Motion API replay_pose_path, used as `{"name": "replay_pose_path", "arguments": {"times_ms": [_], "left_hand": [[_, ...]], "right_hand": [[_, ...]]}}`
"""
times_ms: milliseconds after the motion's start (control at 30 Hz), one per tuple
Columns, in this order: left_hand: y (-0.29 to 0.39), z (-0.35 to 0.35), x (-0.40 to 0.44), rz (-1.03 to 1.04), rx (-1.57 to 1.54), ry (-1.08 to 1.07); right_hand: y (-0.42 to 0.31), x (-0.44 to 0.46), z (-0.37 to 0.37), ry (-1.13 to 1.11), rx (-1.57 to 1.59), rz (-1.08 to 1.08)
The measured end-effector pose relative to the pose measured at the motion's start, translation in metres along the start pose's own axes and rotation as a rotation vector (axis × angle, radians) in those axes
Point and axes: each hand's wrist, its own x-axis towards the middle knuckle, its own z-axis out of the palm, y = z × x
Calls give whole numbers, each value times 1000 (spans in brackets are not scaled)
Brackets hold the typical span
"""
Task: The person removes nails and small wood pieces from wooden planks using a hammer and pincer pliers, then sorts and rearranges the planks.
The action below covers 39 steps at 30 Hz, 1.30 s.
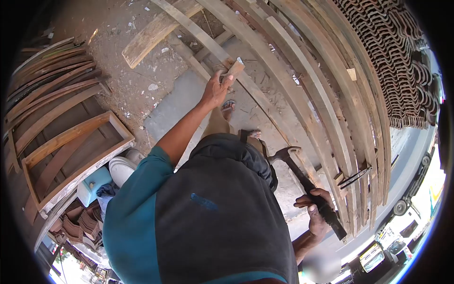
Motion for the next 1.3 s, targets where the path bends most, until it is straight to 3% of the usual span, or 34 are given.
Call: {"name": "replay_pose_path", "arguments": {"times_ms": [100,133,200,267,400,467,533,667,767,800,967,1167,1300], "left_hand": [[17,-5,3,-75,-167,-88],[18,-4,2,-83,-177,-104],[21,-2,-4,113,261,37],[23,1,-8,65,275,12],[18,7,-2,50,329,57],[18,9,-8,61,374,75],[21,10,-6,62,435,53],[24,10,-4,47,363,60],[27,6,-1,51,481,-21],[36,5,-6,34,497,-47],[29,7,-6,55,475,-44],[42,-1,-8,36,449,-79],[37,0,-4,48,438,-78]], "right_hand": [[-15,29,24,55,-197,-35],[-19,41,30,55,-410,-128],[-26,66,37,23,-839,-317],[-20,90,39,27,-745,-518],[-8,131,47,-28,-46,-517],[-21,147,59,37,76,-581],[-27,159,62,-42,173,-580],[-65,171,102,-130,62,-727],[-91,199,143,-178,98,-784],[-95,216,157,-271,225,-774],[-114,295,244,-433,43,-584],[-121,357,327,-449,-221,-383],[-112,392,368,-358,-360,-452]]}}
